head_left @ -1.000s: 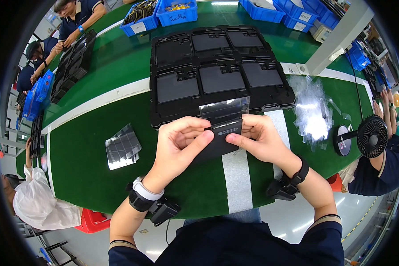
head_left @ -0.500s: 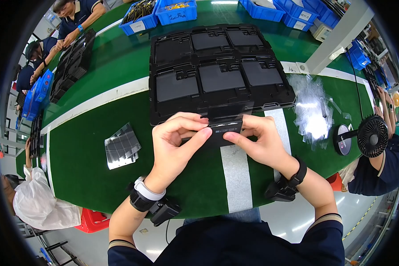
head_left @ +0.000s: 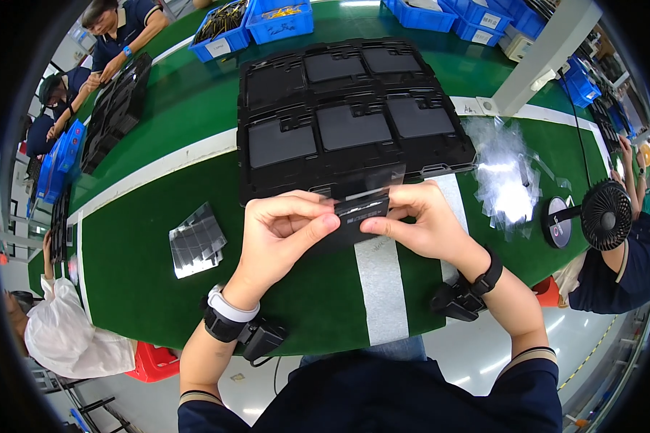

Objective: Applying protective films or adhesives to electronic components on an assembly line.

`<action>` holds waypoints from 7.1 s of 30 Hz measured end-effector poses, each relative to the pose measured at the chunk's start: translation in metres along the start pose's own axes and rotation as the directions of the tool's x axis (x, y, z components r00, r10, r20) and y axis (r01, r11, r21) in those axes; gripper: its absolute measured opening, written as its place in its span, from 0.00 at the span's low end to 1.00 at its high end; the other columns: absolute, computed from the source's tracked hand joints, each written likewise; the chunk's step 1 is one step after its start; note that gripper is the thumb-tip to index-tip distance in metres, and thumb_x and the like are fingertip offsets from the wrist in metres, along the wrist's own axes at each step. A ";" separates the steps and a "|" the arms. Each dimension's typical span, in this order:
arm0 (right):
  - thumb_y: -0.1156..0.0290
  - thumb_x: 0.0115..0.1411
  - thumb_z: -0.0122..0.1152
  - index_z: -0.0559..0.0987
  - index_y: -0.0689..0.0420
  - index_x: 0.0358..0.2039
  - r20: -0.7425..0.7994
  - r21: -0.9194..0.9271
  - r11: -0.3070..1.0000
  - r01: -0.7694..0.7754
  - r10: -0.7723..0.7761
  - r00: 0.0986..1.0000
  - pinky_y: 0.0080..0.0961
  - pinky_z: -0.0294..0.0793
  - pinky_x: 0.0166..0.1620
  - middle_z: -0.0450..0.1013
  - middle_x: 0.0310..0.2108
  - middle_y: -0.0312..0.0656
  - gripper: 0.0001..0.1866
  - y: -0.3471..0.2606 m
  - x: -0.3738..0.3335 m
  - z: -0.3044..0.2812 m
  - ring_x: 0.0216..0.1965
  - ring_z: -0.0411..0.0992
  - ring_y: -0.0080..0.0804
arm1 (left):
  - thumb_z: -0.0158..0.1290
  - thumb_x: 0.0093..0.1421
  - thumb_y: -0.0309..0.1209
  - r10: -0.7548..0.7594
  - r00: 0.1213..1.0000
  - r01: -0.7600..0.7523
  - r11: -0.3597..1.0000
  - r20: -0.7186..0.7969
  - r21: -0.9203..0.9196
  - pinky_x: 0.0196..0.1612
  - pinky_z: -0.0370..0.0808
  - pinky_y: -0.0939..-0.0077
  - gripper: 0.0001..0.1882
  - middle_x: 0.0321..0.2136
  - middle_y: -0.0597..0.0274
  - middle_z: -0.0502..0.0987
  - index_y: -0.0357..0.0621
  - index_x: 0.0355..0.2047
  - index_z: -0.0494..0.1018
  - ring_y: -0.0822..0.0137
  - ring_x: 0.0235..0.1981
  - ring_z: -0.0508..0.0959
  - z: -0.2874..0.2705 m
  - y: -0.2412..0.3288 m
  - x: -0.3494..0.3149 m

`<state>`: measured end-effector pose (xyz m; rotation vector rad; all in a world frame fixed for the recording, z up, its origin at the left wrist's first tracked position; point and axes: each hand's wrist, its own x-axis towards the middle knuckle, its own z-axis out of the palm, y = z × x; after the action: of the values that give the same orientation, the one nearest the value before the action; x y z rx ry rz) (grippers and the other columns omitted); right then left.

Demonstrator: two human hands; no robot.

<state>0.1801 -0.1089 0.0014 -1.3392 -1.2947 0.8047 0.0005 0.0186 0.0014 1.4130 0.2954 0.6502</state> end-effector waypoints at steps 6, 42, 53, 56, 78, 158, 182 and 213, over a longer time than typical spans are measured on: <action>0.75 0.53 0.66 0.80 0.65 0.36 0.056 0.117 0.993 -0.018 0.012 0.998 0.19 0.79 0.32 0.77 0.25 0.39 0.10 0.004 -0.002 0.005 0.29 0.76 0.19 | 0.59 0.52 0.18 -0.041 0.997 0.028 0.983 0.066 0.180 0.37 0.76 0.83 0.03 0.32 0.60 0.76 0.32 0.28 0.76 0.75 0.33 0.78 0.001 0.006 0.001; 0.80 0.54 0.62 0.74 0.62 0.51 -0.067 0.192 0.981 0.032 -0.019 0.998 0.16 0.74 0.37 0.75 0.42 0.43 0.22 -0.008 -0.003 0.001 0.35 0.73 0.22 | 0.56 0.59 0.30 0.056 0.997 -0.038 0.957 -0.056 0.288 0.30 0.67 0.86 0.07 0.24 0.69 0.75 0.39 0.29 0.73 0.81 0.27 0.71 0.004 -0.002 0.004; 0.82 0.53 0.58 0.75 0.61 0.50 0.070 -0.289 0.886 0.362 -0.358 0.931 0.33 0.70 0.51 0.73 0.49 0.49 0.21 -0.008 0.002 0.005 0.47 0.73 0.40 | 0.56 0.59 0.29 0.015 0.999 -0.002 0.948 -0.040 0.319 0.29 0.67 0.85 0.07 0.23 0.68 0.75 0.39 0.28 0.72 0.82 0.26 0.71 0.004 0.003 0.001; 0.83 0.52 0.59 0.75 0.61 0.50 0.020 -0.261 0.896 0.358 -0.366 0.930 0.29 0.71 0.50 0.72 0.50 0.50 0.22 0.000 -0.007 0.003 0.47 0.73 0.37 | 0.56 0.59 0.29 0.091 0.987 -0.053 0.962 -0.130 0.269 0.31 0.69 0.85 0.07 0.24 0.67 0.76 0.38 0.28 0.72 0.81 0.27 0.72 0.011 0.002 -0.001; 0.72 0.58 0.60 0.70 0.62 0.16 0.170 -0.283 0.959 0.012 0.038 0.985 0.24 0.55 0.18 0.62 0.10 0.38 0.15 0.002 0.004 -0.004 0.12 0.59 0.21 | 0.57 0.58 0.29 -0.098 0.995 0.079 0.893 0.019 0.444 0.24 0.67 0.85 0.08 0.18 0.69 0.75 0.38 0.25 0.73 0.82 0.20 0.72 0.006 -0.003 0.005; 0.59 0.45 0.70 0.79 0.56 0.31 0.374 -0.502 0.817 0.283 -0.090 0.923 0.30 0.74 0.37 0.71 0.32 0.40 0.17 0.012 0.010 -0.001 0.34 0.74 0.41 | 0.61 0.55 0.29 -0.216 0.922 0.108 0.940 0.320 0.324 0.22 0.63 0.93 0.07 0.19 0.77 0.72 0.43 0.30 0.73 0.89 0.20 0.68 0.002 -0.023 0.004; 0.76 0.57 0.58 0.71 0.55 0.55 0.024 -0.024 0.978 0.207 -0.206 0.978 0.24 0.74 0.36 0.77 0.30 0.40 0.23 0.013 0.009 0.009 0.31 0.75 0.28 | 0.54 0.60 0.23 -0.154 0.967 0.150 0.988 0.203 0.035 0.28 0.71 0.87 0.07 0.28 0.66 0.73 0.37 0.39 0.70 0.78 0.25 0.74 -0.011 -0.035 0.000; 0.69 0.53 0.62 0.77 0.55 0.27 -0.732 -0.665 0.515 -0.541 -0.302 0.611 0.34 0.70 0.38 0.72 0.33 0.41 0.05 0.054 0.007 -0.145 0.36 0.71 0.41 | 0.61 0.53 0.25 -0.142 0.939 -0.062 0.826 0.313 0.561 0.21 0.65 0.90 0.13 0.28 0.66 0.76 0.40 0.40 0.76 0.86 0.19 0.70 0.011 -0.022 0.003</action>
<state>0.3326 -0.1274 -0.0178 -2.2667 -0.7804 -0.5498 0.0139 0.0108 -0.0173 2.0569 0.2472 0.2666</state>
